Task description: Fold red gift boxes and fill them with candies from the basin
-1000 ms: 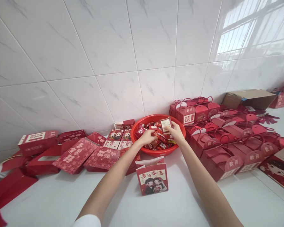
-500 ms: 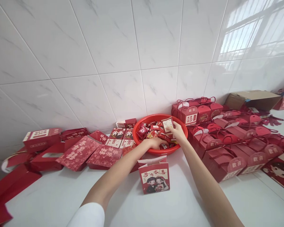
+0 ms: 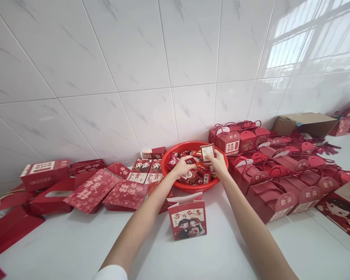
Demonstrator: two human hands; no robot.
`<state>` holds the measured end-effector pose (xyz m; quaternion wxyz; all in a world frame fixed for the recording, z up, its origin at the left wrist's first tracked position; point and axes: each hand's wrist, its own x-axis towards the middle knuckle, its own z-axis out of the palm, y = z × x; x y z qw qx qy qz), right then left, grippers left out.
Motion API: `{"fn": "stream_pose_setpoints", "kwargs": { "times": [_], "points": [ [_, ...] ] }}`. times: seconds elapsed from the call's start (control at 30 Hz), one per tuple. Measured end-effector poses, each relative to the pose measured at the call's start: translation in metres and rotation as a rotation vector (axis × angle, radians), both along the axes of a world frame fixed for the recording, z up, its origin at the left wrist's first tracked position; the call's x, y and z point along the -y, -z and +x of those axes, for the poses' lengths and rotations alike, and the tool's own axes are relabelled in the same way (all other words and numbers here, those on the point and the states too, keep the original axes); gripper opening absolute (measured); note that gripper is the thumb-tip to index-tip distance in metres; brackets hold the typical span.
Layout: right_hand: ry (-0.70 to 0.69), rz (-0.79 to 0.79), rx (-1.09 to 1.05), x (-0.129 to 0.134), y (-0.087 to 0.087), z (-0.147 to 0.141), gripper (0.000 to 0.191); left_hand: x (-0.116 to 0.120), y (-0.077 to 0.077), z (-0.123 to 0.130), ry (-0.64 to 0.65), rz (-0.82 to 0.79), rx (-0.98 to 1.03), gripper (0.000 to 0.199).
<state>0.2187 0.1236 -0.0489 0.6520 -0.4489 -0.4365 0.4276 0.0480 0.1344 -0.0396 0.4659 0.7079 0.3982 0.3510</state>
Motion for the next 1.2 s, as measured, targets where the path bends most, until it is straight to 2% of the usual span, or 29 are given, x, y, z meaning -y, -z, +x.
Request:
{"fn": "stream_pose_setpoints", "kwargs": {
  "times": [0.13,0.3,0.4,0.53,0.73,0.93,1.2],
  "points": [
    [-0.046,-0.014,0.014,0.003,-0.001,0.000,0.028,0.002,-0.003,0.001,-0.095,-0.069,0.151,0.031],
    [-0.124,-0.046,0.023,0.008,-0.004,-0.002,0.026,0.009,-0.012,0.002,-0.092,-0.141,0.231,0.043],
    [-0.157,-0.063,0.018,0.010,-0.007,-0.003,0.029,0.009,-0.013,0.003,-0.077,-0.179,0.248,0.040],
    [-0.199,-0.076,0.021,0.013,-0.010,-0.004,0.035,0.007,-0.011,0.002,-0.061,-0.236,0.242,0.027],
    [-0.220,-0.053,0.019,0.011,-0.007,-0.004,0.038,0.007,-0.015,0.003,-0.008,-0.366,0.230,0.018],
    [-0.210,-0.053,0.014,0.010,-0.004,-0.003,0.033,0.005,-0.016,0.002,0.038,-0.505,0.217,0.034],
    [-0.205,-0.057,0.038,0.009,-0.003,-0.003,0.032,0.005,-0.016,0.002,0.068,-0.539,0.246,0.030]
  ]
}}
